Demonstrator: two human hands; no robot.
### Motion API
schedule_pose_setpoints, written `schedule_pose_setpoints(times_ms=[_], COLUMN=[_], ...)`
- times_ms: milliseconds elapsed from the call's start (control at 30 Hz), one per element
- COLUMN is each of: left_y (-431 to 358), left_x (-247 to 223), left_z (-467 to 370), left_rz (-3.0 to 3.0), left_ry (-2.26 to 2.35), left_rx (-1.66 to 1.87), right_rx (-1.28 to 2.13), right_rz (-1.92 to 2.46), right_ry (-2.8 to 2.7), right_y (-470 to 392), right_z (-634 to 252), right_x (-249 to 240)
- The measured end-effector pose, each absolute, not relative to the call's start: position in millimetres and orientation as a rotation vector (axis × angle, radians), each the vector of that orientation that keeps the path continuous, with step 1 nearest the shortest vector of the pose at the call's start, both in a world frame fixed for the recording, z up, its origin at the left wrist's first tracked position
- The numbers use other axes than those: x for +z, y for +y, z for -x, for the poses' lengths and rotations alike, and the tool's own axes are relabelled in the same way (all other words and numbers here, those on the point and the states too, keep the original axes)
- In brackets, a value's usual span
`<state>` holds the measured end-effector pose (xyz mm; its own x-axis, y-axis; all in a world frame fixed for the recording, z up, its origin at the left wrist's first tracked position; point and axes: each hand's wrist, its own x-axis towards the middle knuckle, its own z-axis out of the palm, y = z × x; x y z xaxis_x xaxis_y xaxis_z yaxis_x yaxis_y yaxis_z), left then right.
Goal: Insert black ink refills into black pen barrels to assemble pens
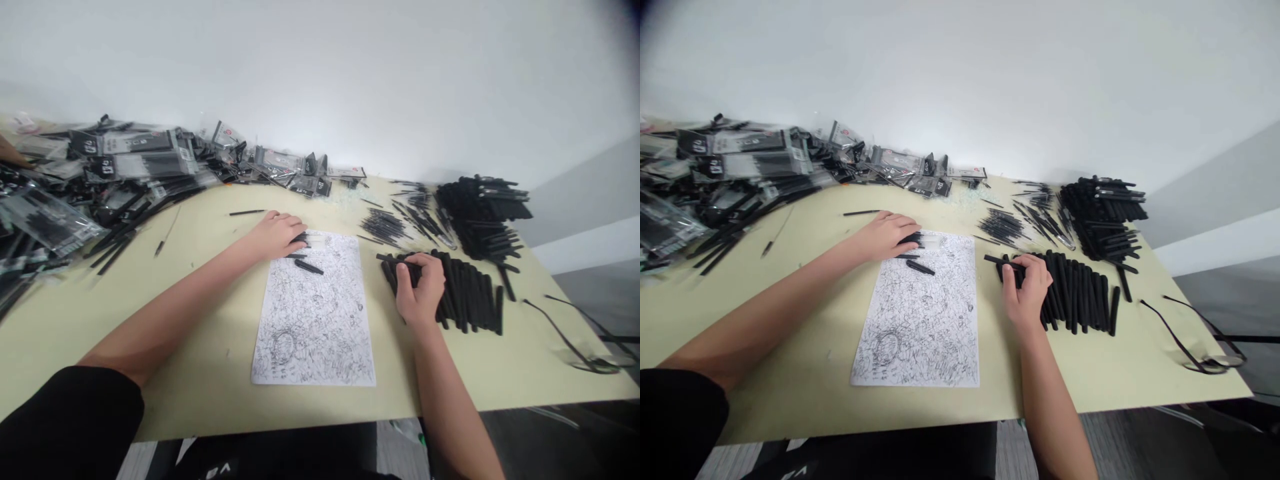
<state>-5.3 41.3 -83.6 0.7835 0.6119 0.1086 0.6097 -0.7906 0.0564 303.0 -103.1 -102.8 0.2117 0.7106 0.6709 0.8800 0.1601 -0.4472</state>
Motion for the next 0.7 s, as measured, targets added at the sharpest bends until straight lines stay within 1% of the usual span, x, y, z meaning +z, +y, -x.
schedule_pose_setpoints(times_ms=[167, 467, 700], left_y=[41.0, 39.1, 36.4], left_x=[-90.2, -75.0, -71.3], left_z=[7.0, 7.0, 6.0], left_rz=[-2.952, -2.894, -2.883], left_ry=[1.02, 0.904, 0.826], left_rx=[0.116, -0.002, 0.007], right_rx=[-0.246, -0.24, -0.207], right_rz=[1.59, 1.59, 1.616], right_ry=[-1.54, -1.539, -1.526], right_y=[-102.8, -103.3, -103.5], right_z=[-303.5, -303.2, -301.4], right_x=[-103.1, -102.6, -101.2])
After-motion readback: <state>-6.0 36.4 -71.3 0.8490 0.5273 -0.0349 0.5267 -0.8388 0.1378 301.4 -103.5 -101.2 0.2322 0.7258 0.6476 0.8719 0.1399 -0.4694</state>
